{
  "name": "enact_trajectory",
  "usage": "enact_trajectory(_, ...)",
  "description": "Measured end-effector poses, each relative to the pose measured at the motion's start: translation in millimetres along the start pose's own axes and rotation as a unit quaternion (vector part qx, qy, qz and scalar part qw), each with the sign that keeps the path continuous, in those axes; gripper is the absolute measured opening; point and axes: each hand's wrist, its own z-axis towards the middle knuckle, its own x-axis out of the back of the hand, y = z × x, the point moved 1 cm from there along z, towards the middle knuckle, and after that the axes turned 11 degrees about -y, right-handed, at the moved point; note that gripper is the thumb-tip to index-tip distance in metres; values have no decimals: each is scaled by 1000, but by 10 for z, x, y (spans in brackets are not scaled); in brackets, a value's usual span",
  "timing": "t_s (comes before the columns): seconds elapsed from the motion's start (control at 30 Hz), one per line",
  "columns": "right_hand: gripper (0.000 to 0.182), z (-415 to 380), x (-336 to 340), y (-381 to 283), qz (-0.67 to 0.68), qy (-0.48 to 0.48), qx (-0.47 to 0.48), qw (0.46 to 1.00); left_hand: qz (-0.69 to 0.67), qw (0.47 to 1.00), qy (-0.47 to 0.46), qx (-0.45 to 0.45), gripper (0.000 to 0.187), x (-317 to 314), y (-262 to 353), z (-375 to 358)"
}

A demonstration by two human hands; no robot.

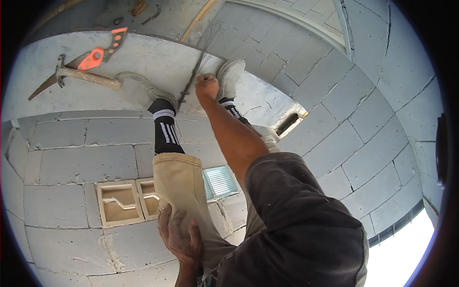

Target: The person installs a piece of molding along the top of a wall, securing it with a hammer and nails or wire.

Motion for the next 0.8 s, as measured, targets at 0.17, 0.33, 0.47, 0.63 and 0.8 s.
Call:
enact_trajectory(0.17, 24, 8, 490, -406, 8, -70, -48, 996, -7, 1000, -4, 10, 33, -4, 18, 24)
enact_trajectory(0.33, 22, 86, 628, -656, -43, -107, -62, 991, -19, 1000, 11, 9, 31, -47, -6, 26)
enact_trajectory(0.47, 21, 188, 422, -805, -175, -107, -22, 979, -1, 1000, 6, 10, 30, -92, 15, 20)
enact_trajectory(0.63, 24, 266, 302, -989, -294, -94, 28, 951, -6, 1000, -2, 22, 30, -103, 97, 30)
enact_trajectory(0.8, 22, 300, 377, -1160, -146, -171, -146, 963, -19, 1000, 6, 22, 30, -159, 109, 24)
